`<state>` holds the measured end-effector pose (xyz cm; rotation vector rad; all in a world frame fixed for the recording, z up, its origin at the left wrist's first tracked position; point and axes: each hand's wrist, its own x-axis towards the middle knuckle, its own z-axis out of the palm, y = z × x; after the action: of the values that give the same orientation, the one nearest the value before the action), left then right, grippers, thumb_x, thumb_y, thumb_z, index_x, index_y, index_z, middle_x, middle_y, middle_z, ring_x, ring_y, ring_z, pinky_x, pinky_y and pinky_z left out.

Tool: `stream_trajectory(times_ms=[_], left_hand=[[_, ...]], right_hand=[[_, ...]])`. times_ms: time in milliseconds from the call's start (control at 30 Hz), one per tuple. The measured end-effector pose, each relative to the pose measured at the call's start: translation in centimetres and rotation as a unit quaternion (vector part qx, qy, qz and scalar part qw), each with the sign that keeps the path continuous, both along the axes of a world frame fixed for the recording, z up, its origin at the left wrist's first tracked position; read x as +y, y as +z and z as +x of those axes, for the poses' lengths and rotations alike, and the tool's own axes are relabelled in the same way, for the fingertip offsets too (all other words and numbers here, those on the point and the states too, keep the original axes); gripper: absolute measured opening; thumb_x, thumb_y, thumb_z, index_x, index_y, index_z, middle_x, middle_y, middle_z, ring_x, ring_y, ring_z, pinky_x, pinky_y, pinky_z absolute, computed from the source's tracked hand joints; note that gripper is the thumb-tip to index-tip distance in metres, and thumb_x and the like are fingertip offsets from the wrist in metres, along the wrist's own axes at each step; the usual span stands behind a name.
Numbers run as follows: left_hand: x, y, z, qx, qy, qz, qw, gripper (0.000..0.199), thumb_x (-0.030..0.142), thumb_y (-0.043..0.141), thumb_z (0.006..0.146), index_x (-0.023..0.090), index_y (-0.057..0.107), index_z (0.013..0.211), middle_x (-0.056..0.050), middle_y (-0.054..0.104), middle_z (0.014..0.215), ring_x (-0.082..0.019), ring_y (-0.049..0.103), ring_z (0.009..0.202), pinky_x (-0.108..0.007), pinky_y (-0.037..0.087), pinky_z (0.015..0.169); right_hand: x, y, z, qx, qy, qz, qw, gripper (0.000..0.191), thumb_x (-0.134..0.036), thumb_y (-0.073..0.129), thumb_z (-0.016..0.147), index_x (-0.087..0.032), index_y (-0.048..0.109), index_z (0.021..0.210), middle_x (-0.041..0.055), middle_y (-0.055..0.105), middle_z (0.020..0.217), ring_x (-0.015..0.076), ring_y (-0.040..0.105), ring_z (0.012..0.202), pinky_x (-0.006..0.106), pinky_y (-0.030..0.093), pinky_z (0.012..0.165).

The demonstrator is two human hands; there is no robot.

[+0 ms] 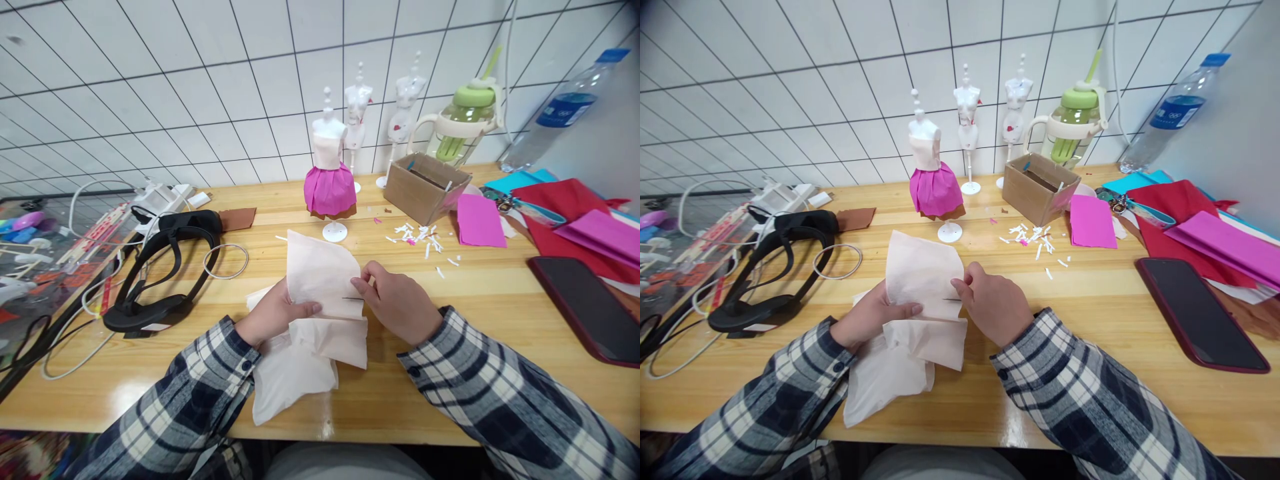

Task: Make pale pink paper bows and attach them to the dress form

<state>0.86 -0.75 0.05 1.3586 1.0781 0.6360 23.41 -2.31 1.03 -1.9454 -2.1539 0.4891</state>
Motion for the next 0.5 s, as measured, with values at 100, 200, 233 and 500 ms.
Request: stream_trajectory(times_ms=[100,200,233,500], left_hand=[[-0.03,-0.09,0.04,0.016,0.002,0.013,1.0,0.056,0.033,0.077,0.072,0.013,0.055,0.12,-0.014,0.066,0.124,-0.03,0.064,0.108,-0.044,0.05,0.094],[-0.14,-0.11,0.19,0.032,0.004,0.026,0.999,0.055,0.033,0.076,0.073,0.012,0.055,0.12,-0.015,0.066,0.123,-0.03,0.064,0.107,-0.044,0.05,0.094],[-0.18,-0.09,0.25,0.035,0.005,0.029,0.999,0.055,0.033,0.075,0.073,0.012,0.055,0.12,-0.015,0.066,0.123,-0.03,0.064,0.107,-0.044,0.05,0.094],[-0.25,-0.05,0.38,0.036,-0.009,0.046,0.998,0.053,0.031,0.074,0.075,0.013,0.055,0.121,-0.013,0.066,0.124,-0.031,0.063,0.11,-0.043,0.05,0.094]], right_hand=[[-0.07,-0.07,-0.04,0.001,-0.003,0.008,1.0,0.03,-0.048,0.033,0.098,-0.023,0.05,0.094,-0.0005,0.065,0.067,0.0172,0.057,0.059,0.027,0.024,0.052],[-0.09,-0.08,-0.06,-0.004,0.002,0.006,1.0,0.029,-0.047,0.034,0.098,-0.023,0.05,0.091,-0.0004,0.065,0.068,0.0173,0.058,0.059,0.026,0.023,0.052],[-0.09,-0.08,-0.07,-0.008,0.003,0.007,1.0,0.03,-0.047,0.034,0.098,-0.023,0.05,0.091,-0.0004,0.065,0.068,0.0173,0.058,0.059,0.026,0.023,0.052],[-0.06,-0.17,-0.16,-0.06,0.005,0.018,0.998,0.036,-0.049,0.03,0.098,-0.023,0.054,0.09,0.0005,0.066,0.067,0.0172,0.058,0.058,0.027,0.021,0.051]])
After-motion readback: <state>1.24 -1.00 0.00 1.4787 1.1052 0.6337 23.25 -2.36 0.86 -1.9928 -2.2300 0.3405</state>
